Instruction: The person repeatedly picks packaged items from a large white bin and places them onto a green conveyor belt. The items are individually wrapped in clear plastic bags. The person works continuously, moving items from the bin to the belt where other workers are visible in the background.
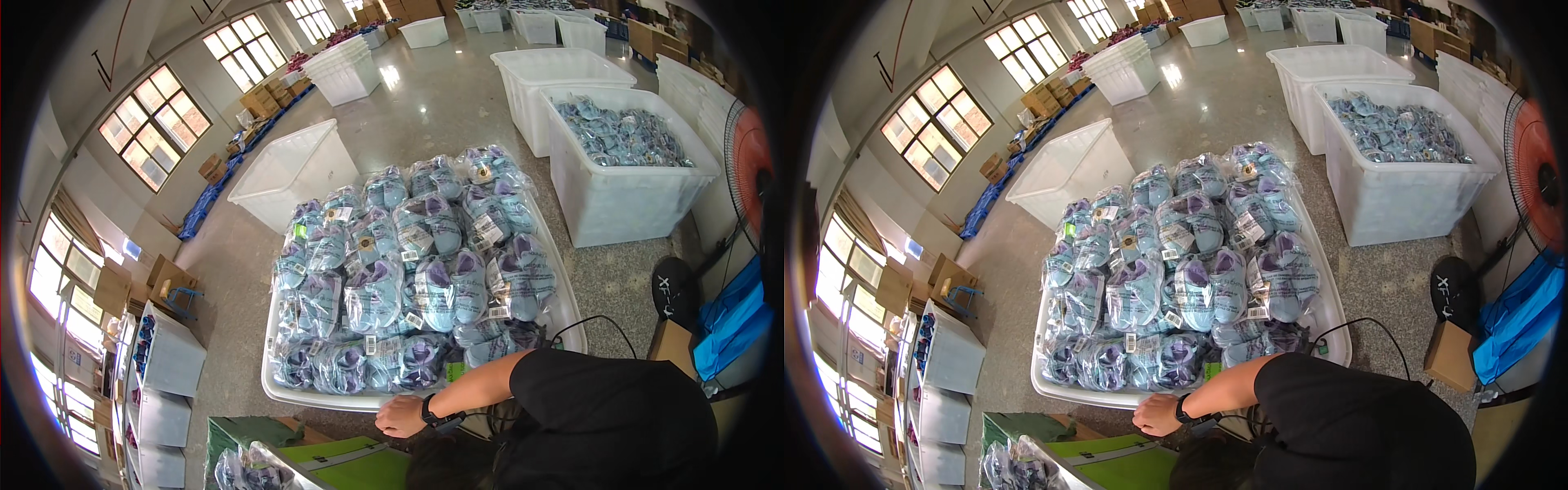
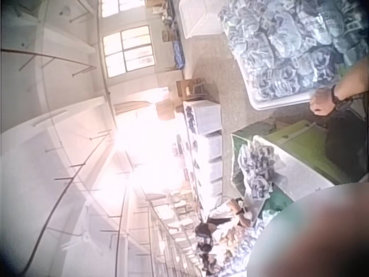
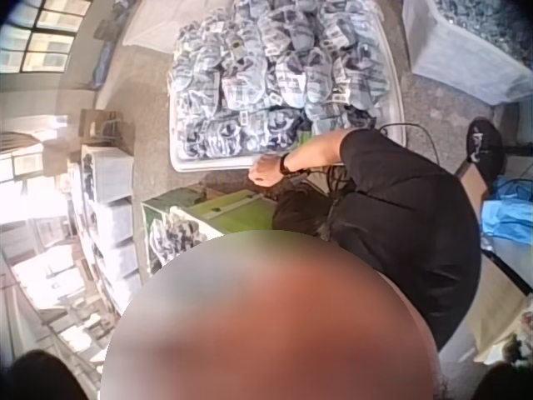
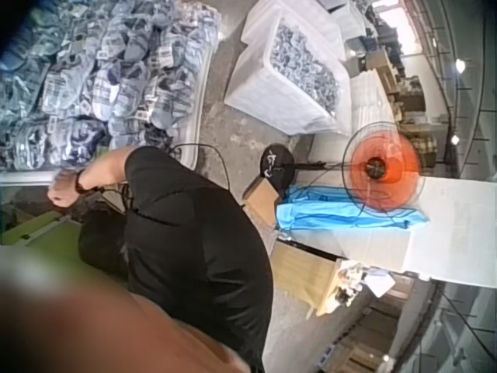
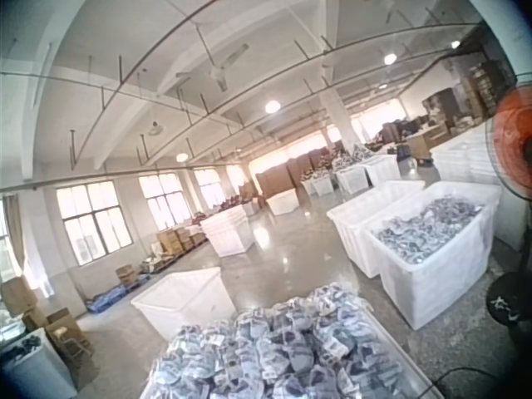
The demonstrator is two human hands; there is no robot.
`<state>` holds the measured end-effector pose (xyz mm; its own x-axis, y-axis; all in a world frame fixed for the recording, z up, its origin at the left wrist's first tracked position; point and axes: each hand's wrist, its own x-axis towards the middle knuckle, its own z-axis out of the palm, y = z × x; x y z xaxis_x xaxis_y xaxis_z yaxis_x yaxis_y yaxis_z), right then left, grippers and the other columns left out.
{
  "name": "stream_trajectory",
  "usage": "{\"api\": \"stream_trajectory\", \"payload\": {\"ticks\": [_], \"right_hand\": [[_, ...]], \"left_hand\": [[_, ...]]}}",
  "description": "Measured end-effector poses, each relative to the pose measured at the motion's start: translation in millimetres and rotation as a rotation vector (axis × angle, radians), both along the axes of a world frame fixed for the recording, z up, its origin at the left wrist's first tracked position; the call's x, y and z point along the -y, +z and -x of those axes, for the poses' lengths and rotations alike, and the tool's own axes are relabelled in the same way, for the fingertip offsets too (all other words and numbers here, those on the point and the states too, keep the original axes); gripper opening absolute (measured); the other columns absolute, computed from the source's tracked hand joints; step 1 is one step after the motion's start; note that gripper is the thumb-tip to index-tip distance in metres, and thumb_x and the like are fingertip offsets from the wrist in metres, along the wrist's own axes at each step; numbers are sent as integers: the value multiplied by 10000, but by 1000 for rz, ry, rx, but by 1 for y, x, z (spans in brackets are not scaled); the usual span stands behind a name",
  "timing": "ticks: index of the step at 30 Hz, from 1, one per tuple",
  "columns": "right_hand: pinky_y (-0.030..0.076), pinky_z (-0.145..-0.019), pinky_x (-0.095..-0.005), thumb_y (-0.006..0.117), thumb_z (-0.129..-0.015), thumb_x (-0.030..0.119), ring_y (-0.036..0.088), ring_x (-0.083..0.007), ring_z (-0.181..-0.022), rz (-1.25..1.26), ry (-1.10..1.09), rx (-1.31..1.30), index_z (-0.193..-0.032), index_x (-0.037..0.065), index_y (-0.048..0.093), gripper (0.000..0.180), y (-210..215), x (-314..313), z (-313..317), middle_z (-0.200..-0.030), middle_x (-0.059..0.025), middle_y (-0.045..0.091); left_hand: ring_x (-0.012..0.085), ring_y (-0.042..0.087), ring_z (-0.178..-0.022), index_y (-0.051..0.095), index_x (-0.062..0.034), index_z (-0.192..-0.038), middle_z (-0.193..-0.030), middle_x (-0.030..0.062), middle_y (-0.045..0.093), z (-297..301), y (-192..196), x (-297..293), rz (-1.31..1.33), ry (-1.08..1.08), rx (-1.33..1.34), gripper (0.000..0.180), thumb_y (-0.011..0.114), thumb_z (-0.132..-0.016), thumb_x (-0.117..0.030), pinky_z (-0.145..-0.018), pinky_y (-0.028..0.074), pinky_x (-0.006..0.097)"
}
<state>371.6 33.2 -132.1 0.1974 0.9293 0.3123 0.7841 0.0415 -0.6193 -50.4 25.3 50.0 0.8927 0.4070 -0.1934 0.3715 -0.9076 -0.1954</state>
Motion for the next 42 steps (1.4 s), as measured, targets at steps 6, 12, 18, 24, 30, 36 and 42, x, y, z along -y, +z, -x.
{"api": "stream_trajectory", "payload": {"ticks": [6,12,18,24,30,36,42], "right_hand": [[526,-805,-511,628,-890,214,659,-368,-888,4,0,-22,-805,44,609,192,1,1,0,-849,-134,643],[530,-797,-495,628,-901,215,660,-352,-890,-10,-4,3,-823,54,610,180,0,1,0,-846,-117,637],[528,-809,-493,623,-898,212,657,-350,-903,-6,5,-6,-821,53,616,177,-2,0,0,-859,-119,640],[526,-806,-491,624,-888,208,657,-346,-898,6,2,-8,-816,54,620,170,-2,-2,1,-855,-117,643],[528,-806,-483,634,-884,212,662,-332,-907,4,-15,-11,-828,71,632,151,-5,-2,1,-867,-102,651],[541,-808,-472,598,-912,252,670,-323,-928,11,-61,-8,-846,97,647,175,1,2,2,-893,-91,666],[579,-711,-468,631,-866,271,699,-304,-803,-114,-4,88,-746,156,701,181,11,3,-2,-807,-57,699]], "left_hand": [[212,317,-1544,399,-115,-1557,-1616,73,416,-18,17,16,-201,121,-513,733,536,-1004,-576,-1279,101,594],[214,299,-1551,406,-103,-1554,-1625,68,404,-17,21,18,-189,92,-452,732,515,-1007,-579,-1278,101,596],[239,332,-1524,399,-98,-1555,-1592,97,433,-10,13,17,-142,124,-403,703,486,-1023,-550,-1274,146,573],[264,366,-1497,391,-92,-1555,-1560,125,462,-6,8,12,63,227,-220,675,457,-1040,-522,-1270,190,550],[290,400,-1470,384,-86,-1556,-1528,153,491,-4,-11,-3,618,670,440,647,428,-1056,-494,-1266,235,528],[315,434,-1444,377,-81,-1557,-1496,181,520,1,-51,-13,1281,1139,1305,620,399,-1072,-466,-1262,280,505],[367,533,-1328,417,-9,-1513,-1319,230,615,34,-98,-14,1590,1200,1753,560,419,-1065,-346,-1218,346,539]]}}
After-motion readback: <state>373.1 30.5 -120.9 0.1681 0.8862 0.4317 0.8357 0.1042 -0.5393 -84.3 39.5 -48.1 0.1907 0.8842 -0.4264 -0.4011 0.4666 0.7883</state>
